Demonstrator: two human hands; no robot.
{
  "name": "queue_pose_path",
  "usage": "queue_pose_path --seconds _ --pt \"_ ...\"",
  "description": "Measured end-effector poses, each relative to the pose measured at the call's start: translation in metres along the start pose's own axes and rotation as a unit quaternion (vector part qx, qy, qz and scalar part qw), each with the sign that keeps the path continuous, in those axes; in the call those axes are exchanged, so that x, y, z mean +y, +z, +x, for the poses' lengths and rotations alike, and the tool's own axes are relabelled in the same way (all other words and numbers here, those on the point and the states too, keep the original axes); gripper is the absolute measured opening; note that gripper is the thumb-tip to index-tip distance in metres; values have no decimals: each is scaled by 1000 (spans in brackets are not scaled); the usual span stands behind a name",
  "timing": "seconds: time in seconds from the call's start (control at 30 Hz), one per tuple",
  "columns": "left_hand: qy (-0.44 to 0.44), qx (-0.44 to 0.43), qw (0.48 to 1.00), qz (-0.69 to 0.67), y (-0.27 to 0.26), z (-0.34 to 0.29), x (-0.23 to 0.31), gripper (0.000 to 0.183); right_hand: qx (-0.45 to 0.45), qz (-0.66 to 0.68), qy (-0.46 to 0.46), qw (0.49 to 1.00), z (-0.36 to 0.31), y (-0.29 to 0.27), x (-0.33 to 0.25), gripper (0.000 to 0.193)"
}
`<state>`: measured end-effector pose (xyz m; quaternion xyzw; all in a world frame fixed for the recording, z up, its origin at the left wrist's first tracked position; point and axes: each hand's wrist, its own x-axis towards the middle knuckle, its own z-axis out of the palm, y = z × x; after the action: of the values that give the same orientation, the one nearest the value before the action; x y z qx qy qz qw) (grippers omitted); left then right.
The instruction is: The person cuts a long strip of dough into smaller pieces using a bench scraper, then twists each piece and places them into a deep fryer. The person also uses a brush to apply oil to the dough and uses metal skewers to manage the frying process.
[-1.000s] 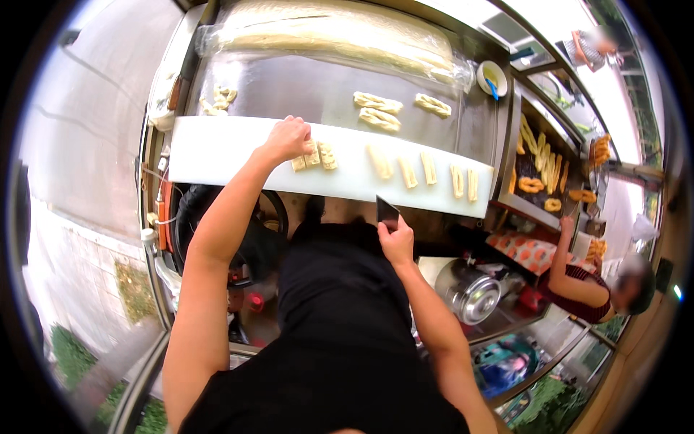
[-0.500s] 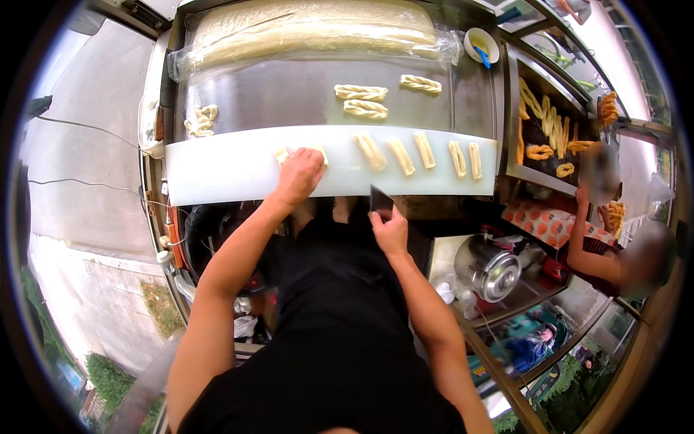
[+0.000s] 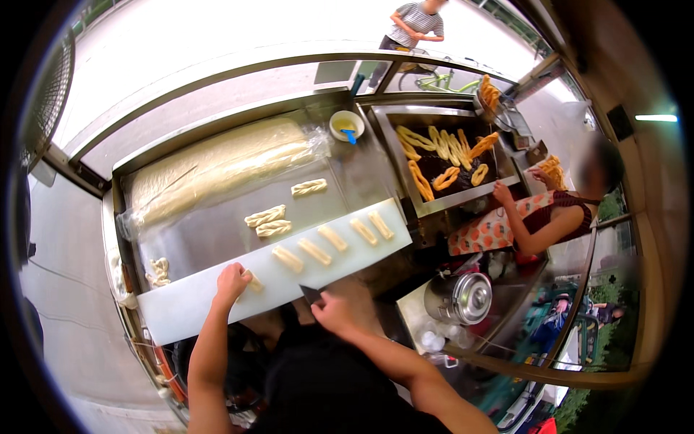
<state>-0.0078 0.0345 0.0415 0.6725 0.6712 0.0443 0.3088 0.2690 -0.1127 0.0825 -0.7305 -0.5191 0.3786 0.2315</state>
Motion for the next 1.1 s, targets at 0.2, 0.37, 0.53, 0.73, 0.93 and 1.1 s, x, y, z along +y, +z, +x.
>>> queue_pose_path --seconds 0.2,0.37,0.53,0.73,0.93,1.1 --pt "61 -36 996 -60 0 -11 10 18 43 35 -19 998 -1 13 24 22" --pt "29 -236 856 -458 -24 -23 53 29 102 34 -69 992 8 9 25 18" --pt "95 -140 963 -211 32 7 25 27 70 22 -41 996 23 26 21 21" --pt "-17 -147 947 -284 25 5 35 33 51 18 -91 994 36 42 -1 19" --pt "-18 -45 971 -234 34 3 32 27 6 -10 -96 995 52 56 -14 18" --pt "-28 4 973 -227 42 4 26 25 12 12 -106 994 51 53 -19 16"
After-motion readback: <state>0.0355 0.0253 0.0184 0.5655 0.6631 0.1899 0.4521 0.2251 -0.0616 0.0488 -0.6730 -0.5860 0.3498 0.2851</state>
